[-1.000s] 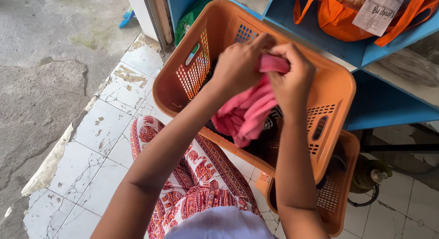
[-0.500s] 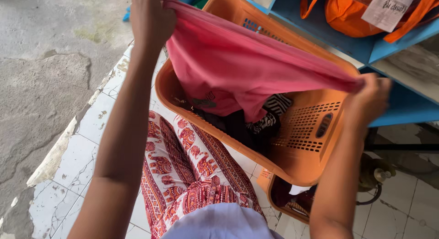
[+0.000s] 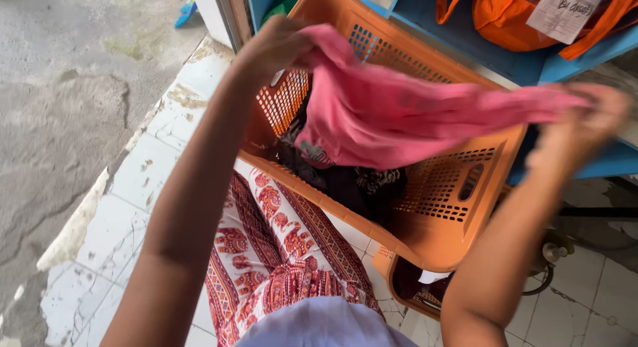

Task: The person picks up dark and pink garments from a basket, shakes them out, and places them back into the basket one by one by hand.

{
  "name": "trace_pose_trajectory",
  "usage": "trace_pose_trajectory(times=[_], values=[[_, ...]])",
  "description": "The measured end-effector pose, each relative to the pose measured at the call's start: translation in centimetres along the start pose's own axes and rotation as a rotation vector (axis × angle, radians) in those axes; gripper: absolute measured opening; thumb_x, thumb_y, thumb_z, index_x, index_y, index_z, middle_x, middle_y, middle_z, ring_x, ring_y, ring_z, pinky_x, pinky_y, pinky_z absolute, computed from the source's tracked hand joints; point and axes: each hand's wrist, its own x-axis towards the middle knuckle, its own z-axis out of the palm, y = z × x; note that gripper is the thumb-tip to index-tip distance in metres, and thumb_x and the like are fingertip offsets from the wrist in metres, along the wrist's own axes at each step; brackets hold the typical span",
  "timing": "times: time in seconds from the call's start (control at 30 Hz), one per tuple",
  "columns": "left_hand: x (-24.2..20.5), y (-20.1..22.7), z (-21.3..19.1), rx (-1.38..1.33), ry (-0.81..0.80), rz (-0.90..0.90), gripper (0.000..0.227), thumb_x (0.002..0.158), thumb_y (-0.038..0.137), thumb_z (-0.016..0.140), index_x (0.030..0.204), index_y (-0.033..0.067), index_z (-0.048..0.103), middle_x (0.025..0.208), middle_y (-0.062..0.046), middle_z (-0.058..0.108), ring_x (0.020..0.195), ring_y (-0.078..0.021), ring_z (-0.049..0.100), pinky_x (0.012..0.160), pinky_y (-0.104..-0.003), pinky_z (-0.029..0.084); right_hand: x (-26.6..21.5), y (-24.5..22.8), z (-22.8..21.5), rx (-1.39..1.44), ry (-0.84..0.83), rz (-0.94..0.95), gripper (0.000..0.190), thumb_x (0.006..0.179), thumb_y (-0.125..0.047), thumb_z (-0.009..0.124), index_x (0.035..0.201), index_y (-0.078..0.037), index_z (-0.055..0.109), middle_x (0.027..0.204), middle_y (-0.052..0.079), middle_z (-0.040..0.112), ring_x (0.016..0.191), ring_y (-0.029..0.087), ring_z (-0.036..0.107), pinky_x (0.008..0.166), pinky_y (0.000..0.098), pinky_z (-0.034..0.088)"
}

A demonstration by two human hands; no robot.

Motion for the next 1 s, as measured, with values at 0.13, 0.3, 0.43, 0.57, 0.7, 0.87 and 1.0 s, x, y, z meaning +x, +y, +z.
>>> trace_pose_trajectory(times=[0.13,0.3,0.43,0.57,0.7,0.87,1.0], values=[[2.3,2.9,7.0,-0.247,-0.07,0.223,0.03,0.101,0.007,0.062,0.125,-0.0099,0.063,0.105,-0.009,0.07,0.094,-0.0169,0.072,0.088,-0.033,0.067,-3.2,-1.0,8.7,0.242,-0.622,0.212,0.073,0.09,-0.044,0.083,0.139,-0.008,0.041,0.11,0.012,0.069,0.102,0.017,0.074,0.103,0.0283,0.059],[1.0,5.7,12.0,-0.183,-0.344,0.424,0.044,0.1,0.011,0.065,0.139,-0.0074,0.059,0.126,-0.019,0.072,0.115,-0.0217,0.069,0.106,-0.035,0.056,-3.7,-3.0,13.6,-0.102,-0.52,0.082,0.04,0.108,-0.02,0.077,0.138,-0.003,0.058,0.119,0.008,0.066,0.101,0.013,0.064,0.086,0.0259,0.054],[-0.4,3.6,11.0,0.279,0.056,0.812,0.111,0.089,0.026,0.101,0.163,0.0017,0.022,0.159,-0.023,0.042,0.152,-0.0311,0.039,0.133,-0.044,0.032,-2.8,-5.3,13.0,0.292,-0.244,0.096,0.017,0.116,-0.009,0.072,0.125,0.002,0.063,0.107,0.006,0.065,0.089,0.009,0.059,0.079,0.0232,0.045],[0.3,-2.3,15.8,0.543,0.165,0.691,0.159,0.05,0.045,0.108,0.159,0.005,0.0,0.163,-0.03,0.011,0.153,-0.0485,0.012,0.124,-0.057,0.018,-2.0,-7.8,9.6,0.564,-0.071,0.17,0.019,0.115,-0.004,0.068,0.13,0.004,0.06,0.112,0.01,0.066,0.093,0.017,0.063,0.079,0.0296,0.051],[0.8,-9.4,21.8,0.412,0.033,0.151,0.103,0.072,0.022,0.086,0.158,0.0099,0.031,0.155,-0.024,0.043,0.145,-0.0415,0.04,0.116,-0.049,0.038,-2.7,-9.7,5.0,0.563,-0.011,0.166,0.025,0.104,-0.011,0.066,0.127,-0.001,0.061,0.11,0.009,0.068,0.083,0.016,0.066,0.067,0.033,0.056],[2.4,-12.6,23.6,-0.743,0.054,0.25,0.044,0.104,0.009,0.05,0.148,0.0037,0.053,0.145,-0.017,0.06,0.133,-0.0284,0.058,0.114,-0.042,0.047,-5.5,-9.6,0.1,0.042,0.113,0.21,0.028,0.104,-0.011,0.068,0.129,0.001,0.063,0.109,0.006,0.068,0.092,0.014,0.068,0.083,0.0377,0.063],[0.4,-10.3,24.1,-0.904,0.082,-0.022,0.048,0.099,0.005,0.041,0.147,0.004,0.051,0.134,-0.015,0.063,0.121,-0.0268,0.062,0.103,-0.041,0.052,-10.8,-7.7,-2.1,-0.474,-0.202,0.253,0.044,0.104,-0.02,0.073,0.139,0.001,0.059,0.133,0.01,0.065,0.122,0.018,0.061,0.113,0.0361,0.049]])
